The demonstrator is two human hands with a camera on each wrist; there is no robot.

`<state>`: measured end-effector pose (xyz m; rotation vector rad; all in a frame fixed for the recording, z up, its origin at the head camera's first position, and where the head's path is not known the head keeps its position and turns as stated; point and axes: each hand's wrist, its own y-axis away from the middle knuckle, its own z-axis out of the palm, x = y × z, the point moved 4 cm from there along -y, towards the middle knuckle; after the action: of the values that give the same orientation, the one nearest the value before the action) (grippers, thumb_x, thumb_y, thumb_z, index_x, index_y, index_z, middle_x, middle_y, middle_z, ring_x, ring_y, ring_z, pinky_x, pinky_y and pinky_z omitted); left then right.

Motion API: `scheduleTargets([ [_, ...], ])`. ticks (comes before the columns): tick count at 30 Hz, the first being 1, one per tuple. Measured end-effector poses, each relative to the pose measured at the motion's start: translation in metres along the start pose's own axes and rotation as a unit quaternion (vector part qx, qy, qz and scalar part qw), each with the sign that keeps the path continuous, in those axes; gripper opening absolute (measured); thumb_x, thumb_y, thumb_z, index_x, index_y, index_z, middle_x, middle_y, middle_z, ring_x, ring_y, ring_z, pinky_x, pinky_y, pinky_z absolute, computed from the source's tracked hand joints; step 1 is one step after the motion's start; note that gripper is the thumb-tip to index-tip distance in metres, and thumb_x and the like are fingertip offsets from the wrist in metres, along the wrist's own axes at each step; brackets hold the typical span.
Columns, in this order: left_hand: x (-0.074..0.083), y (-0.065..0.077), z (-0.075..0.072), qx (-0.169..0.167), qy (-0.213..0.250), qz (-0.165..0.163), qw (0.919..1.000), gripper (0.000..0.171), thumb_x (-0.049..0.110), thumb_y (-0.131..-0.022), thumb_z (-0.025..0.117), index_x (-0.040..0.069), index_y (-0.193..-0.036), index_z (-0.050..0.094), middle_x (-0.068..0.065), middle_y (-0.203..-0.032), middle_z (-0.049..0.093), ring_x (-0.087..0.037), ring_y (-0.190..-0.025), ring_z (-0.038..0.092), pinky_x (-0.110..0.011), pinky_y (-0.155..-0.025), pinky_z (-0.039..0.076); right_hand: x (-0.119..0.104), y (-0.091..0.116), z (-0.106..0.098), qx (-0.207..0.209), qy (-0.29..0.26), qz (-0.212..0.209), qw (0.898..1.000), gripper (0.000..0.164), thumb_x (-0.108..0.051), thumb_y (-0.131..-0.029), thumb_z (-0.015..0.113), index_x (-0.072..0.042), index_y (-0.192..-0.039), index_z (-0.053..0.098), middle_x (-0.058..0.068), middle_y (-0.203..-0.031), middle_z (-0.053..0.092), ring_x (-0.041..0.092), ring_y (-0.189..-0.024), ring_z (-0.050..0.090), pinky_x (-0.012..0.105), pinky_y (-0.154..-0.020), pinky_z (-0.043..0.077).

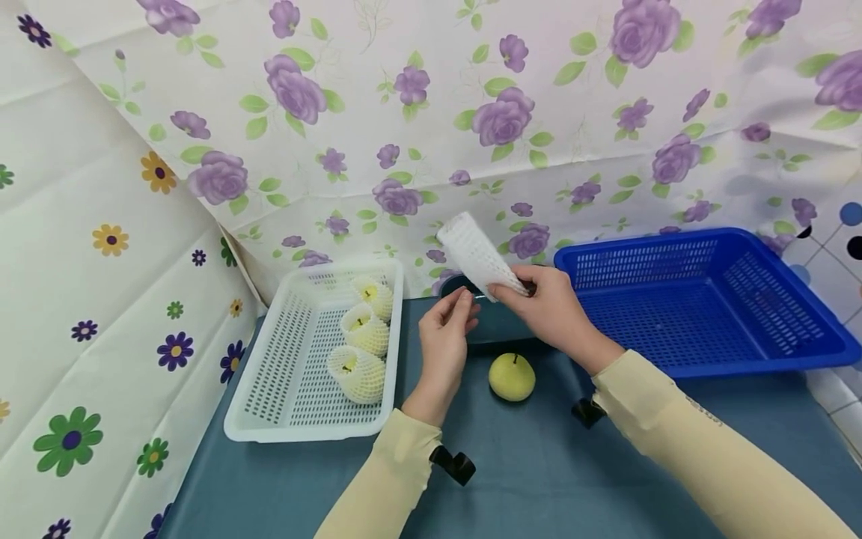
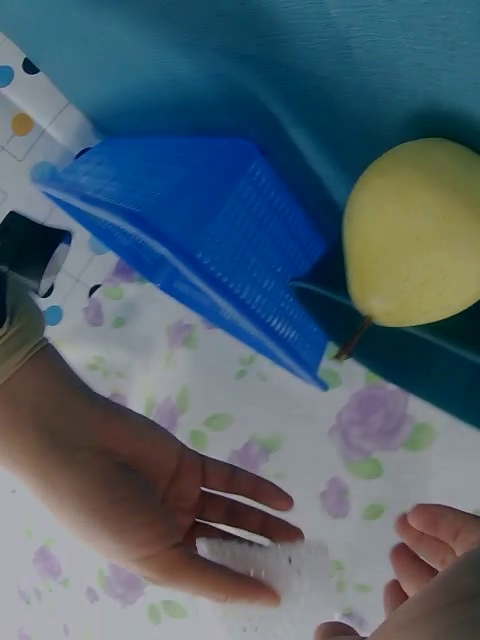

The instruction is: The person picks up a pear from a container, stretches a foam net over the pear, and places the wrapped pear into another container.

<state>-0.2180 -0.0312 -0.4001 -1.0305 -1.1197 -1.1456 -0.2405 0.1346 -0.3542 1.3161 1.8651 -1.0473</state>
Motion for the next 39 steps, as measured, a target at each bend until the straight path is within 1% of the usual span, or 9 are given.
scheduleTargets([
  [6,0.016,0.008,0.009,-0.078,0.015,0.009,0.9968,0.038,0.036,-0.093,0.056,0.014,-0.124,0.059,-0.016,-0.117,0.064,-0.031,-0.102,0.065,-0.04,-0.087,0.054,-0.016,0.011,-0.002,0.068,-0.039,-0.031,0.996,0.028,-0.042,-0.087,0.063,-0.025,-0.108,0.068,-0.002,-0.106,0.069,0.015,-0.079,0.065,0.028,-0.054,0.049],
  [13,0.036,0.016,0.014,-0.15,0.039,-0.011,0.9878,0.038,0.021,-0.096,0.054,0.008,-0.132,0.051,-0.027,-0.12,0.059,-0.044,-0.106,0.059,-0.048,-0.09,0.051,-0.04,0.026,-0.003,0.083,-0.035,-0.045,0.995,0.025,-0.025,-0.09,0.063,-0.017,-0.113,0.066,0.003,-0.112,0.065,0.012,-0.092,0.061,0.031,-0.068,0.051],
  [16,0.036,0.014,0.013,-0.147,0.037,-0.013,0.9884,0.034,0.018,-0.095,0.055,0.007,-0.127,0.054,-0.023,-0.114,0.064,-0.043,-0.104,0.06,-0.047,-0.088,0.052,-0.04,0.029,0.0,0.07,-0.024,-0.042,0.996,0.023,-0.024,-0.09,0.063,-0.015,-0.111,0.067,0.003,-0.112,0.063,0.01,-0.091,0.058,0.03,-0.066,0.05],
  [22,0.024,0.003,0.005,-0.097,0.026,0.004,0.995,0.023,0.018,-0.092,0.06,0.008,-0.113,0.064,-0.014,-0.097,0.07,-0.027,-0.089,0.069,-0.04,-0.079,0.056,-0.035,0.03,0.005,0.021,-0.044,-0.059,0.997,0.021,-0.02,-0.088,0.066,-0.014,-0.108,0.068,0.001,-0.112,0.063,0.008,-0.094,0.058,0.029,-0.067,0.053],
  [28,0.024,-0.005,-0.003,-0.041,0.02,0.027,0.9986,0.017,0.017,-0.092,0.061,0.008,-0.105,0.066,-0.011,-0.087,0.065,-0.021,-0.078,0.066,-0.034,-0.07,0.057,-0.023,0.029,0.004,-0.01,-0.038,-0.066,0.997,0.025,-0.003,-0.084,0.067,-0.007,-0.109,0.066,0.009,-0.103,0.066,0.022,-0.09,0.061,0.03,-0.07,0.054],
  [30,0.025,-0.006,-0.004,-0.042,0.022,0.029,0.9984,0.016,0.014,-0.092,0.06,0.007,-0.105,0.065,-0.011,-0.086,0.063,-0.021,-0.076,0.065,-0.033,-0.07,0.057,-0.01,0.026,0.004,-0.013,-0.063,-0.043,0.997,0.022,-0.005,-0.087,0.064,-0.006,-0.109,0.066,0.011,-0.101,0.067,0.022,-0.088,0.063,0.032,-0.071,0.056],
  [33,0.026,-0.005,-0.003,-0.06,0.02,0.032,0.9975,0.017,0.012,-0.092,0.06,0.007,-0.107,0.065,-0.011,-0.087,0.062,-0.019,-0.075,0.064,-0.032,-0.07,0.057,0.012,0.018,0.006,-0.017,-0.126,0.004,0.992,0.023,-0.021,-0.093,0.06,-0.007,-0.11,0.066,0.008,-0.099,0.068,0.022,-0.086,0.065,0.035,-0.073,0.057],
  [36,0.026,-0.005,-0.001,-0.082,0.008,0.036,0.996,0.019,0.011,-0.091,0.06,0.007,-0.109,0.066,-0.009,-0.089,0.062,-0.02,-0.076,0.064,-0.033,-0.071,0.057,0.027,0.013,0.01,-0.045,-0.195,0.039,0.979,0.039,-0.037,-0.095,0.052,-0.006,-0.115,0.063,0.006,-0.093,0.067,0.022,-0.085,0.066,0.039,-0.075,0.057],
  [39,0.025,-0.005,0.0,-0.101,-0.014,0.028,0.9944,0.021,0.011,-0.091,0.06,0.01,-0.112,0.067,-0.007,-0.093,0.064,-0.021,-0.078,0.065,-0.035,-0.073,0.057,0.025,0.014,0.015,-0.097,-0.228,0.073,0.966,0.047,-0.043,-0.098,0.043,-0.005,-0.122,0.057,0.007,-0.091,0.066,0.022,-0.083,0.066,0.042,-0.077,0.056],
])
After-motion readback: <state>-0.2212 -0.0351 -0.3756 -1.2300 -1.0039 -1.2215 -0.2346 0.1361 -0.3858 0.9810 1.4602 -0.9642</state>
